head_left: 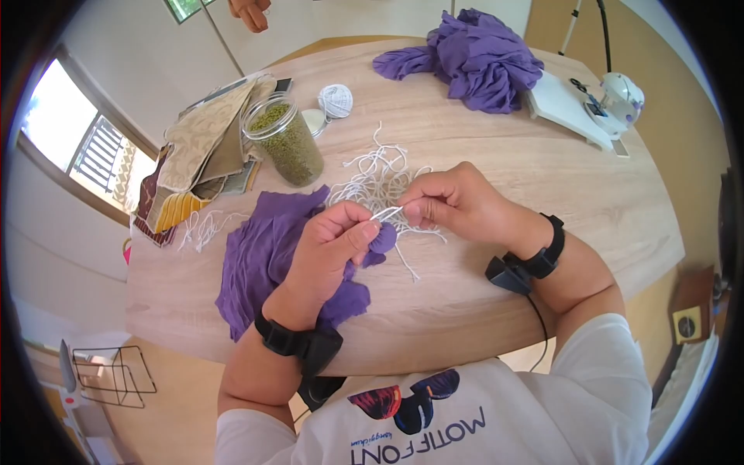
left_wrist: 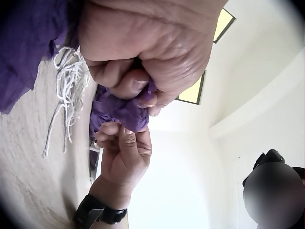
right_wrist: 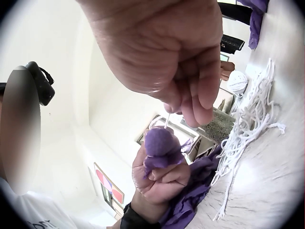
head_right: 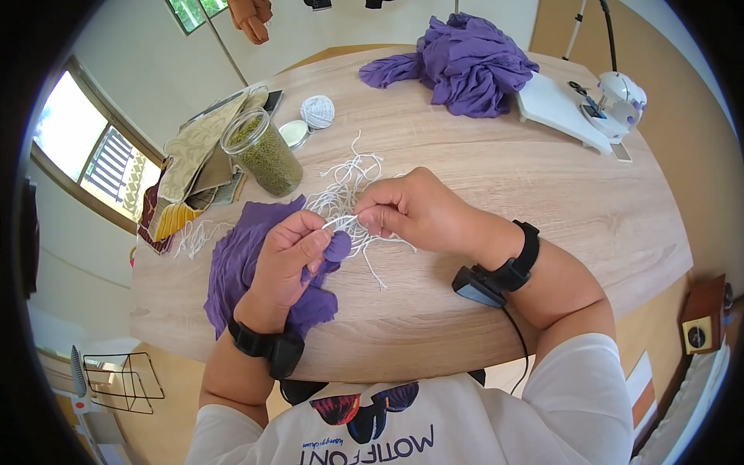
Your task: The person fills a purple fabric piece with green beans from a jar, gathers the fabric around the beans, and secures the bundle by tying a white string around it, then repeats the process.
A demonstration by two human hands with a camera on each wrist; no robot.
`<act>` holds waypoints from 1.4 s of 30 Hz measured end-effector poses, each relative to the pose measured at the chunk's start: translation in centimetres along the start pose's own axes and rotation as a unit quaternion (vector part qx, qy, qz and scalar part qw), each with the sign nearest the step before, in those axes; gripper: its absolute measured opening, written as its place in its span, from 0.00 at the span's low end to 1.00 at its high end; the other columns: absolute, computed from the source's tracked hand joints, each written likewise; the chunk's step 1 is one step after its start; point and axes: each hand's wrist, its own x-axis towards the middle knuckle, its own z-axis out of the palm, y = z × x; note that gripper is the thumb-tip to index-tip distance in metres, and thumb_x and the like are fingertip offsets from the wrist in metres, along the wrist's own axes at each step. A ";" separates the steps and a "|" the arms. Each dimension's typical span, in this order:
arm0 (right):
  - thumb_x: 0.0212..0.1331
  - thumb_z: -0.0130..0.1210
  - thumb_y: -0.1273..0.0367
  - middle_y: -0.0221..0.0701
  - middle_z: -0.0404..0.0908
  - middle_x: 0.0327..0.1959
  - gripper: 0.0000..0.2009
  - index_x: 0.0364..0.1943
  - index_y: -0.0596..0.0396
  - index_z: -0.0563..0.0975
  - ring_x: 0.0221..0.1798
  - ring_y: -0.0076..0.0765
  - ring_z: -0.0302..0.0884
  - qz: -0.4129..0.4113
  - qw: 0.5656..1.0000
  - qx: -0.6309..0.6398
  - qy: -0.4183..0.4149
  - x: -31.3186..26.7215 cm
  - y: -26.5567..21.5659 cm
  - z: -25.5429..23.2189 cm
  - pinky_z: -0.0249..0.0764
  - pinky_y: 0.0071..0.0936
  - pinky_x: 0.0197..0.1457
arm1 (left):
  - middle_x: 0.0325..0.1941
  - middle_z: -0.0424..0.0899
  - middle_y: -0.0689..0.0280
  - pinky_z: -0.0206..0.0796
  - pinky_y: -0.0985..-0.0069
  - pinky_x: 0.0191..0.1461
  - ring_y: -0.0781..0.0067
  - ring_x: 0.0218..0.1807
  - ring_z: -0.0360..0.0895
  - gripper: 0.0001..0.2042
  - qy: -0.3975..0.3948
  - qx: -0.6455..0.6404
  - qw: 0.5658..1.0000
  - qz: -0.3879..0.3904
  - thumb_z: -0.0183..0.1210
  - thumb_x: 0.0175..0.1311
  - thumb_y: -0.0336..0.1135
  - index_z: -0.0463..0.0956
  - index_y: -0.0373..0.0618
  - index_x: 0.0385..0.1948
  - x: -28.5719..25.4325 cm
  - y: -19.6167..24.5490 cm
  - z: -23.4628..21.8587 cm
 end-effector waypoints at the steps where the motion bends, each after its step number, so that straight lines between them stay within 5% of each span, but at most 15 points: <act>1: 0.62 0.59 0.72 0.31 0.80 0.22 0.04 0.31 0.59 0.80 0.24 0.27 0.75 -0.034 0.999 -0.020 0.014 0.0 0.0 0.2 0.72 0.23 0.30 | 0.28 0.76 0.73 0.56 0.91 0.26 0.90 0.23 0.65 0.05 -0.003 0.003 1.000 -0.002 0.59 0.67 0.30 0.75 0.40 0.38 0.0 0.0 -0.1; 7: 0.56 0.61 0.75 0.36 0.83 0.35 0.02 0.32 0.57 0.79 0.30 0.42 0.79 -0.188 0.962 -0.155 0.126 0.3 0.9 0.4 0.74 0.29 0.32 | 0.28 0.75 0.73 0.55 0.91 0.26 0.90 0.23 0.65 0.05 0.001 -0.019 1.000 0.014 0.59 0.68 0.31 0.74 0.41 0.38 0.1 -0.3 -0.2; 25: 0.55 0.57 0.80 0.36 0.81 0.37 0.05 0.34 0.58 0.76 0.33 0.43 0.78 -0.107 0.973 -0.116 0.171 0.4 0.7 -0.6 0.75 0.30 0.34 | 0.23 0.72 0.75 0.55 0.91 0.26 0.89 0.23 0.65 0.05 0.006 -0.006 1.000 0.003 0.58 0.68 0.32 0.75 0.41 0.36 0.1 0.4 -0.1; 28: 0.52 0.56 0.81 0.34 0.81 0.37 0.07 0.33 0.56 0.76 0.33 0.42 0.79 -0.222 0.939 -0.199 0.172 0.3 -1.2 -0.8 0.75 0.29 0.33 | 0.22 0.72 0.76 0.55 0.89 0.26 0.89 0.22 0.64 0.06 0.014 0.041 0.999 -0.004 0.59 0.68 0.33 0.76 0.41 0.35 0.5 -0.3 -0.1; 34: 0.43 0.58 0.76 0.28 0.80 0.40 0.11 0.34 0.51 0.76 0.32 0.34 0.80 -0.319 0.889 -0.305 0.122 -0.1 -1.6 0.9 0.75 0.28 0.29 | 0.24 0.76 0.75 0.61 0.86 0.29 0.87 0.25 0.69 0.06 -0.018 0.186 0.980 -0.073 0.59 0.67 0.33 0.79 0.39 0.37 0.3 -0.8 0.4; 37: 0.42 0.58 0.73 0.25 0.78 0.39 0.11 0.33 0.50 0.75 0.30 0.31 0.79 -0.333 0.889 -0.302 0.086 0.1 -1.5 1.7 0.73 0.26 0.27 | 0.27 0.81 0.72 0.67 0.82 0.33 0.83 0.27 0.74 0.06 -0.033 0.370 0.927 0.049 0.59 0.67 0.31 0.81 0.40 0.39 0.3 -2.1 0.9; 40: 0.41 0.58 0.72 0.24 0.77 0.37 0.10 0.32 0.49 0.75 0.29 0.31 0.78 -0.326 0.896 -0.295 0.065 -0.2 -1.6 2.3 0.73 0.26 0.26 | 0.30 0.83 0.50 0.72 0.70 0.36 0.54 0.33 0.83 0.08 -0.047 0.440 0.893 0.078 0.61 0.62 0.33 0.79 0.38 0.38 0.3 -1.3 1.6; 42: 0.43 0.58 0.72 0.24 0.77 0.37 0.09 0.32 0.49 0.75 0.29 0.31 0.78 -0.325 0.900 -0.284 0.065 -0.2 -1.7 2.5 0.73 0.26 0.26 | 0.29 0.82 0.50 0.72 0.70 0.36 0.52 0.33 0.83 0.08 -0.055 0.429 0.897 0.094 0.61 0.61 0.33 0.80 0.39 0.37 0.3 -2.0 1.3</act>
